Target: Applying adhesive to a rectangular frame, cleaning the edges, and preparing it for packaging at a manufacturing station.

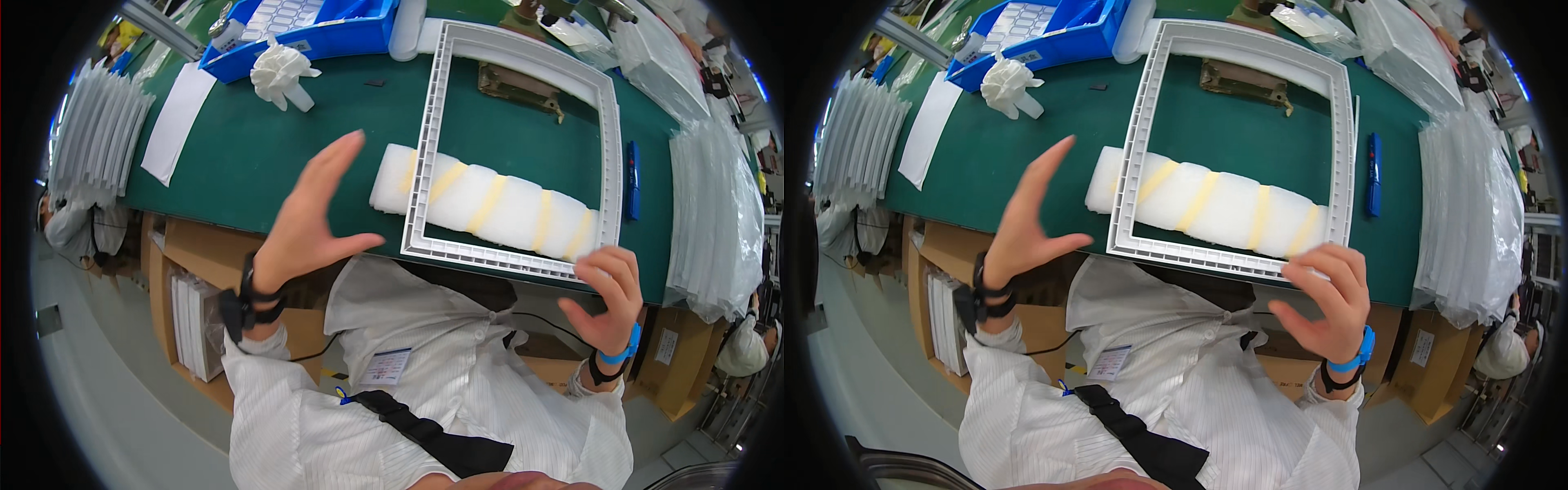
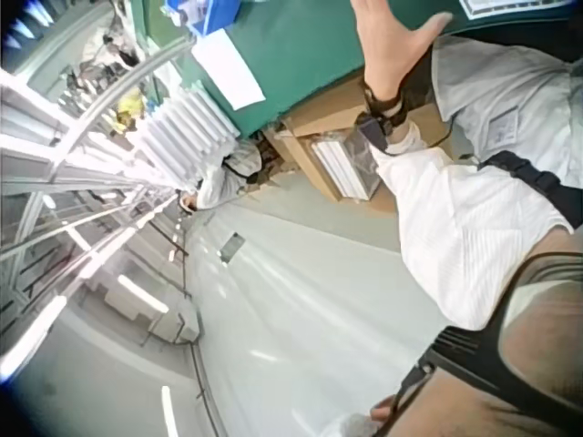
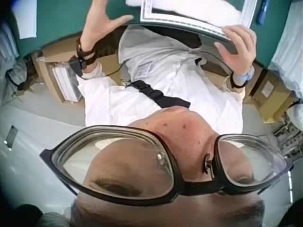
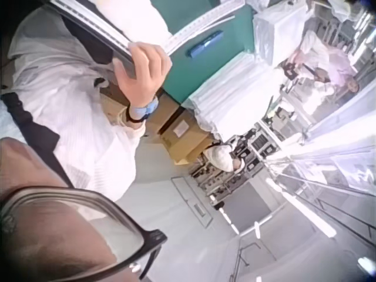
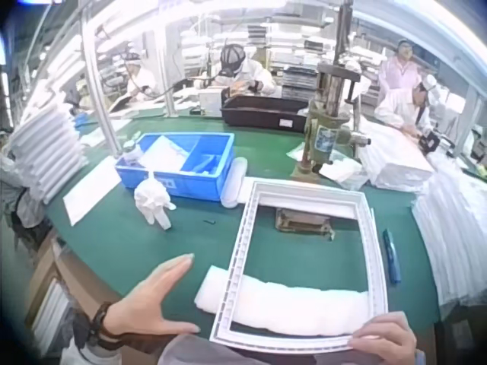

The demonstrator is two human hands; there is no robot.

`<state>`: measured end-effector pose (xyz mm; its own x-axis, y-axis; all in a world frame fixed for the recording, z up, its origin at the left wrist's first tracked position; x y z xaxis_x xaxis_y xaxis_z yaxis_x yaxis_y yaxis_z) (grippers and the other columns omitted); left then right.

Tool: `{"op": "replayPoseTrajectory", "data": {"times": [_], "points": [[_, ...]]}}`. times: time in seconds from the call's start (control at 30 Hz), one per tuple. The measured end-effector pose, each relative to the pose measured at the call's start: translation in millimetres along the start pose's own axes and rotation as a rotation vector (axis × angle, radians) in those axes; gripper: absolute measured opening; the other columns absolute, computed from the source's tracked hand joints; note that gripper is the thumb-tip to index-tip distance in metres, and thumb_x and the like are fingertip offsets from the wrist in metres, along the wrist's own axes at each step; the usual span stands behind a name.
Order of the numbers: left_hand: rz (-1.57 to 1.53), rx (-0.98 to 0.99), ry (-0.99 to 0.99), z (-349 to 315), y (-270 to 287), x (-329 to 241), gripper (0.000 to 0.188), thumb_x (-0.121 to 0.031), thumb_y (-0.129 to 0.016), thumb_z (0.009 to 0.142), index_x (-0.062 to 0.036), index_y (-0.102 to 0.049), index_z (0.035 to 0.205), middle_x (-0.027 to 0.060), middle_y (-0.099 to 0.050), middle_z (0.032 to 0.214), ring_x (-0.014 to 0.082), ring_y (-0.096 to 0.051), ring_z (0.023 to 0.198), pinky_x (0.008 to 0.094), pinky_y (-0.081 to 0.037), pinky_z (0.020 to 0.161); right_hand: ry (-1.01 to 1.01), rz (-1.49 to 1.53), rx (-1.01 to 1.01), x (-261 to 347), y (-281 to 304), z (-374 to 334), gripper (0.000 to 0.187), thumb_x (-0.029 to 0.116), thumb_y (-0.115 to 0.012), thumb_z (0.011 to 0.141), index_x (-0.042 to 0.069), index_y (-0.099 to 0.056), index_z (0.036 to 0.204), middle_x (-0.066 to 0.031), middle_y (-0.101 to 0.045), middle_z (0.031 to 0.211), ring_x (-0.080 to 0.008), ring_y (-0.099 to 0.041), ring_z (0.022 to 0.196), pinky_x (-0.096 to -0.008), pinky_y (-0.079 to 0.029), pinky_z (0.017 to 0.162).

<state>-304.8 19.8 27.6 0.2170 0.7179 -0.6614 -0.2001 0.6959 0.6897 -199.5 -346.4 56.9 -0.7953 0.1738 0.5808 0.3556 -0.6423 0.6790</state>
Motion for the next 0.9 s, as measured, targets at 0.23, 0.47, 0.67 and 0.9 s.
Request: {"op": "replayPoseTrajectory", "data": {"times": [0.23,0.47,0.67,0.9], "points": [[-0.130,0.191,0.001,23,-26,11,0.097,-0.010,-0.081,0.064,-0.0059,-0.032,0.148,0.0146,-0.049,0.137,0.0322,-0.048,0.126,0.0377,-0.038,0.107,-0.024,-0.311,0.063,-12,-15,-3,0.031,0.007,-0.080,0.062,0.007,-0.070,0.092,-0.0048,-0.066,0.086,-0.0240,-0.062,0.080,-0.0357,-0.048,0.069],[-0.055,0.123,0.018,-6,-25,-7,0.092,-0.014,-0.085,0.058,-0.0096,-0.046,0.141,0.0158,-0.054,0.125,0.0320,-0.057,0.110,0.0369,-0.049,0.091,0.016,-0.211,0.047,-8,-21,15,0.026,0.005,-0.080,0.062,0.005,-0.070,0.086,-0.0050,-0.064,0.079,-0.0223,-0.060,0.069,-0.0317,-0.048,0.057],[-0.033,0.157,-0.058,-7,-22,-2,0.090,-0.014,-0.086,0.059,-0.0059,-0.047,0.139,0.0161,-0.052,0.129,0.0324,-0.054,0.113,0.0375,-0.047,0.095,0.007,-0.169,0.094,-8,-26,18,0.028,0.004,-0.080,0.062,0.004,-0.070,0.087,-0.0058,-0.064,0.079,-0.0227,-0.060,0.069,-0.0322,-0.048,0.057],[-0.078,0.203,-0.034,-3,-24,-2,0.090,-0.015,-0.086,0.062,-0.0059,-0.045,0.141,0.0157,-0.051,0.131,0.0317,-0.052,0.117,0.0376,-0.045,0.098,0.008,-0.194,0.106,-6,-22,17,0.029,0.004,-0.081,0.061,0.003,-0.070,0.088,-0.0070,-0.064,0.079,-0.0243,-0.060,0.072,-0.0341,-0.048,0.059]]}}
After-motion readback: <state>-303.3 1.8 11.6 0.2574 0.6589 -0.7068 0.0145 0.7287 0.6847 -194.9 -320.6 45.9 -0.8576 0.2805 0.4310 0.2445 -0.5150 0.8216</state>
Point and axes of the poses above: each hand's wrist, its own z-axis towards the middle knuckle, its own y-axis out of the back of the hand, x = y × z, the point moved 1 cm from there along z, towards the middle knuckle
